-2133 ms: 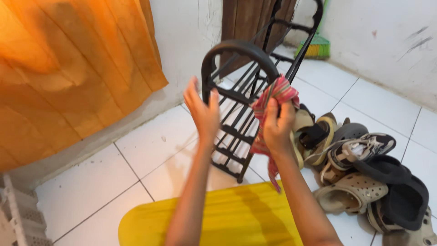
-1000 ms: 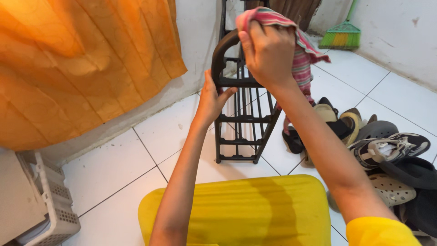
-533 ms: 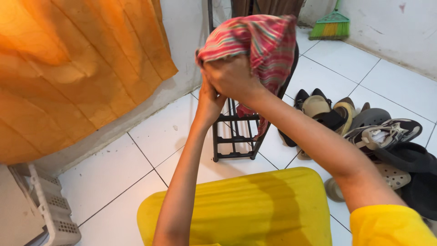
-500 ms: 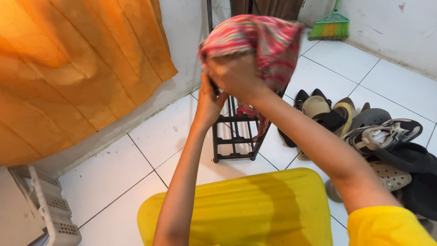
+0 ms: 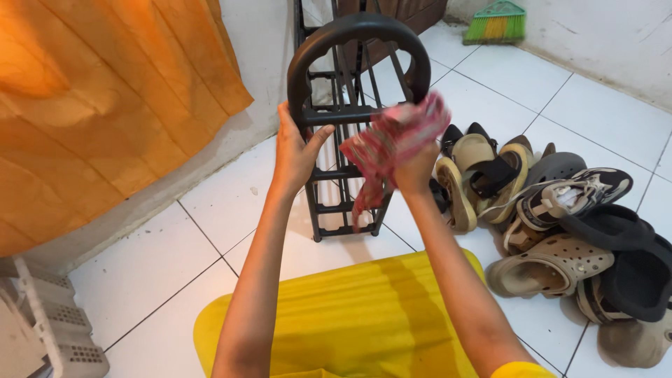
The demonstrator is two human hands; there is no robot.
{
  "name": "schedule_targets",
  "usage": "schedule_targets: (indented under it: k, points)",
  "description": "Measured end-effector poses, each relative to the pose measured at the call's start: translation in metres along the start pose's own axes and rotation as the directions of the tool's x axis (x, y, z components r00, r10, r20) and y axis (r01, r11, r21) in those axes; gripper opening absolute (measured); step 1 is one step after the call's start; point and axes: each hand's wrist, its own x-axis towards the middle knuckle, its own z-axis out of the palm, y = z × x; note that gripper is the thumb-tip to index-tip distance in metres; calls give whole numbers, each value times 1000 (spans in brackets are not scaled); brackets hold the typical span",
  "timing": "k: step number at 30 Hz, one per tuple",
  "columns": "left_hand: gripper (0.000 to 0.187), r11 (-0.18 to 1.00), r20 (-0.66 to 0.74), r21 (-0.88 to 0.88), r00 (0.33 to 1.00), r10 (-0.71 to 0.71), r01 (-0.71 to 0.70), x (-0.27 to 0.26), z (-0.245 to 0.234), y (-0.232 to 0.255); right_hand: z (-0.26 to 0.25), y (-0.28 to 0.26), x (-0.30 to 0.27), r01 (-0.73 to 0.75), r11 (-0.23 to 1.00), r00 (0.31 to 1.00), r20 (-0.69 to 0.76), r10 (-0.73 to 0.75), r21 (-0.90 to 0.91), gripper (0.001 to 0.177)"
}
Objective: The person removes multiple pairs of shoes from a black metal shoe rack and places them on the floor. Then, using a cloth, the person wipes the entire shoe rack, including the bars and frame, from top to bottom.
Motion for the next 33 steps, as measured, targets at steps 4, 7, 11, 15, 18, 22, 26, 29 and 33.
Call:
schedule_targets:
  k: [4, 7, 11, 15, 18, 22, 26, 29, 33]
  points:
    - [56, 996, 62, -70, 997, 54, -50, 6, -11, -6, -20, -2, -27, -157, 981, 987, 41, 153, 114, 26]
    - [60, 998, 57, 46, 998, 39, -42, 24, -18, -8, -33, -17, -22, -194, 958, 981, 16, 195, 214, 31]
    - [61, 963, 79, 263, 996, 30, -50, 57, -27, -3, -10, -42, 11, 16, 977, 998, -60, -3, 211, 39]
    - [65, 976, 146, -131, 970, 192, -173, 87, -31, 13, 60, -53, 56, 135, 984, 988, -86, -126, 117, 47]
    - [71, 789, 284, -614, 935, 213, 7, 92, -17, 25, 106, -60, 66, 76, 995, 992, -101, -69, 66, 47]
    - [77, 643, 324, -754, 927, 190, 132, 81, -6, 34, 151, -80, 52, 67, 958, 989, -111, -101, -279, 26]
    - [76, 633, 319, -763, 929, 187, 134, 80, -11, 34, 142, -87, 22, 104, 992, 994, 43, -101, -76, 18]
    - [60, 837, 215, -539, 944, 252, -101, 79, -8, 33, 113, -81, 11, 300, 927, 944, 208, -255, -225, 23]
    - [45, 822, 232, -570, 963, 141, 17, 85, 4, 33, 69, -75, 13, 316, 934, 909, 334, -248, -167, 20]
